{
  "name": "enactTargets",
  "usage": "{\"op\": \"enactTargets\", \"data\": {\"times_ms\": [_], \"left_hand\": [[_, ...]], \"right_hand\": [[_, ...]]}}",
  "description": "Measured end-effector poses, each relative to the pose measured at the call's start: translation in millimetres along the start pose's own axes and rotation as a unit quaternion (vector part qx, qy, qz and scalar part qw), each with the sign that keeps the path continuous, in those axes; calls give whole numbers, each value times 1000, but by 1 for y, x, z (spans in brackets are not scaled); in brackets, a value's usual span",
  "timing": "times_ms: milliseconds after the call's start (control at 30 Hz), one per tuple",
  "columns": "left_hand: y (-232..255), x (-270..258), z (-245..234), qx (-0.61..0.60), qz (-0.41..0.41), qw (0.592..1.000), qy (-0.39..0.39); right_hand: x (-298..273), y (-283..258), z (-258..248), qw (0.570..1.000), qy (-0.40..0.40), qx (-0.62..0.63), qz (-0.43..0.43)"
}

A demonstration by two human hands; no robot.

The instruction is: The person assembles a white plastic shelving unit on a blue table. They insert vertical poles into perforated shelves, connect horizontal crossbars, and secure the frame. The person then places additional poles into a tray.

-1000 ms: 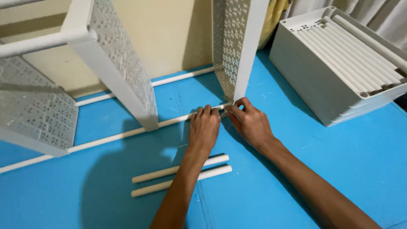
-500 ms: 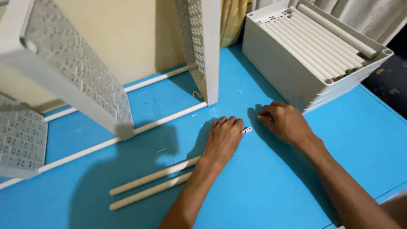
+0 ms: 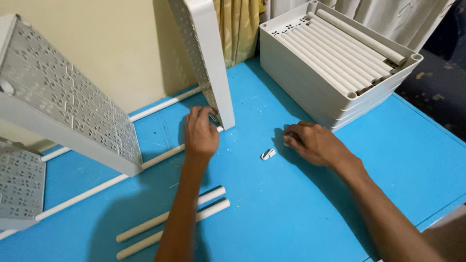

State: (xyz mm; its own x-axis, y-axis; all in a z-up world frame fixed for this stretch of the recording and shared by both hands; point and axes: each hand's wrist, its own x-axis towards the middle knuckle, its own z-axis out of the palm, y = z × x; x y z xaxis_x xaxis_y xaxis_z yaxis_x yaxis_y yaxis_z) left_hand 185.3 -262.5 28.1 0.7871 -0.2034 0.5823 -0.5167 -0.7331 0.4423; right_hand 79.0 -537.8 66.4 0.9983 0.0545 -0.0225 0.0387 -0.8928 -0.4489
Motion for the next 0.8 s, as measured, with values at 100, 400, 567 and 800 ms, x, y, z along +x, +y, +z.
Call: {"op": "enactTargets", "data": {"times_ms": [100, 400, 567, 800], "left_hand": [[-14, 9, 7, 38, -33, 998, -45], [-16, 2, 12, 80, -117, 984, -107], [-20, -1, 6, 38, -49, 995, -74], [-32, 0, 9, -11, -96, 991, -89]], "right_hand": [[4, 3, 0, 1000, -4, 21, 17], [6, 12, 3, 999, 1, 45, -4], [3, 1, 8, 997, -9, 33, -65], [-4, -19, 32, 976, 54, -13, -209]]}}
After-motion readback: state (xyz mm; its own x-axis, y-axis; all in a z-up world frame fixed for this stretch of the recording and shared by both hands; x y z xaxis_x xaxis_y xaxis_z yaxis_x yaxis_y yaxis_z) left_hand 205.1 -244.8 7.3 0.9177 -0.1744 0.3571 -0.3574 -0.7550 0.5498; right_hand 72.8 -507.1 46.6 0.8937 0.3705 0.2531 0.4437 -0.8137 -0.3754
